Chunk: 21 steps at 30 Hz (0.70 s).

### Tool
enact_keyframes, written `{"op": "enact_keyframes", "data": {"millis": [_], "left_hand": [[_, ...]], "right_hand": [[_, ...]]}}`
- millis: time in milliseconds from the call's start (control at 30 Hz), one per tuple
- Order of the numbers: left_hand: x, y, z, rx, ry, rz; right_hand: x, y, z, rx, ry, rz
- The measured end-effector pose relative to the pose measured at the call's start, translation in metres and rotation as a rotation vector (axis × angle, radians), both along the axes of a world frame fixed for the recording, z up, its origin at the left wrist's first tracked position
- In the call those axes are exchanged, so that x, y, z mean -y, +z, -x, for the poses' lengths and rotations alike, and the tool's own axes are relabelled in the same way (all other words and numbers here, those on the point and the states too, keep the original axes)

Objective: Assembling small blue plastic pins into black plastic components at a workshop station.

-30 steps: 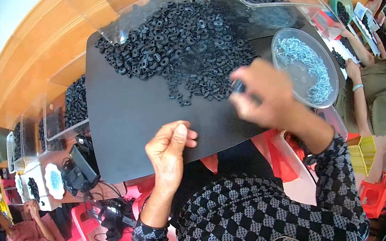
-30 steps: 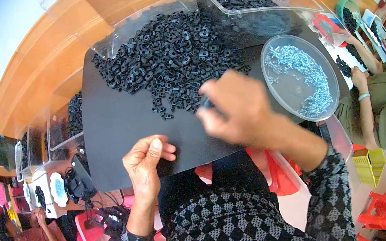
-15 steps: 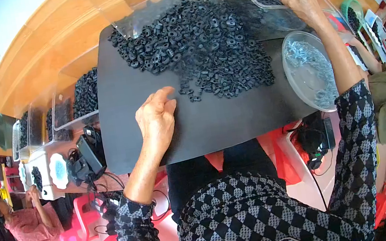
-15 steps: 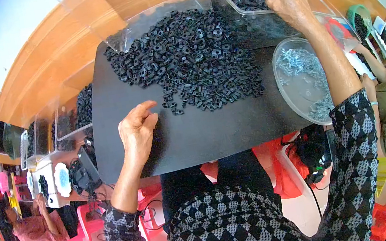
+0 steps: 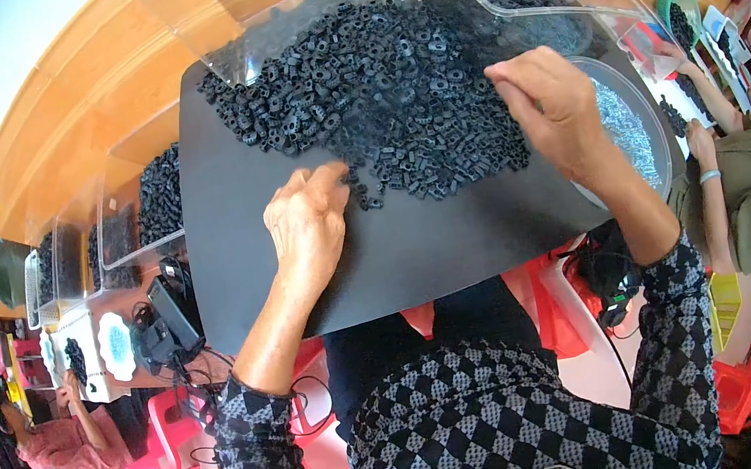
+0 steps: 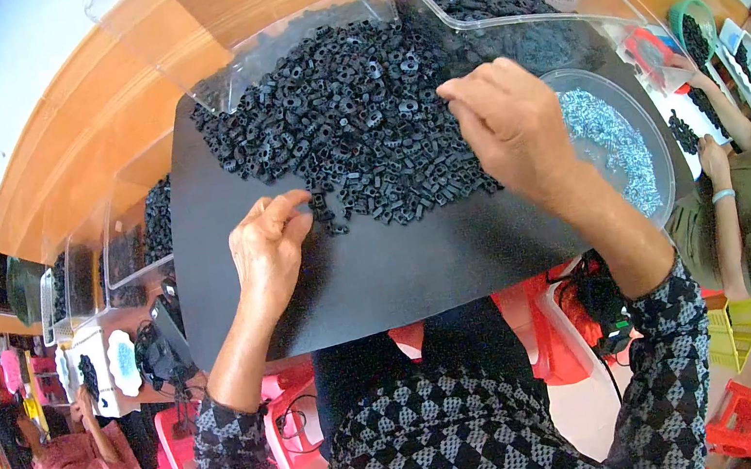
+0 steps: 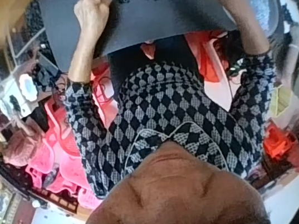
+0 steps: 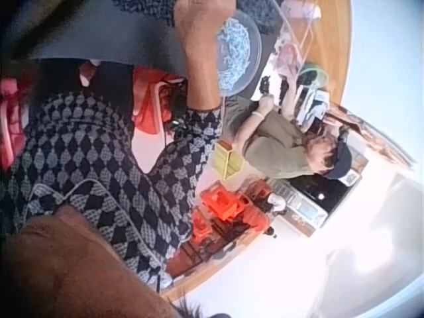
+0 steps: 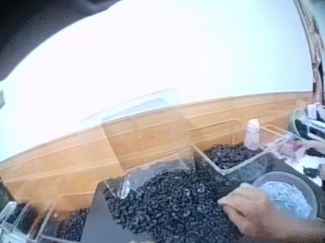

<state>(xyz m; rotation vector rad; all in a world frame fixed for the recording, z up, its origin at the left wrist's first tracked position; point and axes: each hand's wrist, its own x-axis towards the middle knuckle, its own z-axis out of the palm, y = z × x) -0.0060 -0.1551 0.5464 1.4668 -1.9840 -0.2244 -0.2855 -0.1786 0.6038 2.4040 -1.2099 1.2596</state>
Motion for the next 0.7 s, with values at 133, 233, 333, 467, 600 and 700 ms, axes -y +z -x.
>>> {"op": "enact_keyframes", "data": {"millis": [133,233,333,467,600,700], "left_hand": [[0.025,0.009,0.021,0.034,-0.014,0.105],[0.048,0.011,0.032,0.089,0.018,0.202],[0.068,0.005,0.036,0.147,0.039,0.195],[0.079,-0.003,0.042,0.226,0.063,0.122],[0.081,-0.003,0.044,0.172,0.084,-0.001],[0.079,0.002,0.046,0.131,0.106,-0.030]], "right_hand": [[-0.009,-0.011,-0.002,0.040,0.043,-0.094],[-0.014,-0.010,-0.007,0.044,0.056,-0.083],[-0.022,-0.009,-0.009,0.061,0.077,-0.092],[-0.030,-0.010,-0.006,0.058,0.065,-0.134],[-0.033,-0.016,0.000,0.079,0.070,-0.144],[-0.035,-0.023,0.009,0.104,0.029,-0.191]]}}
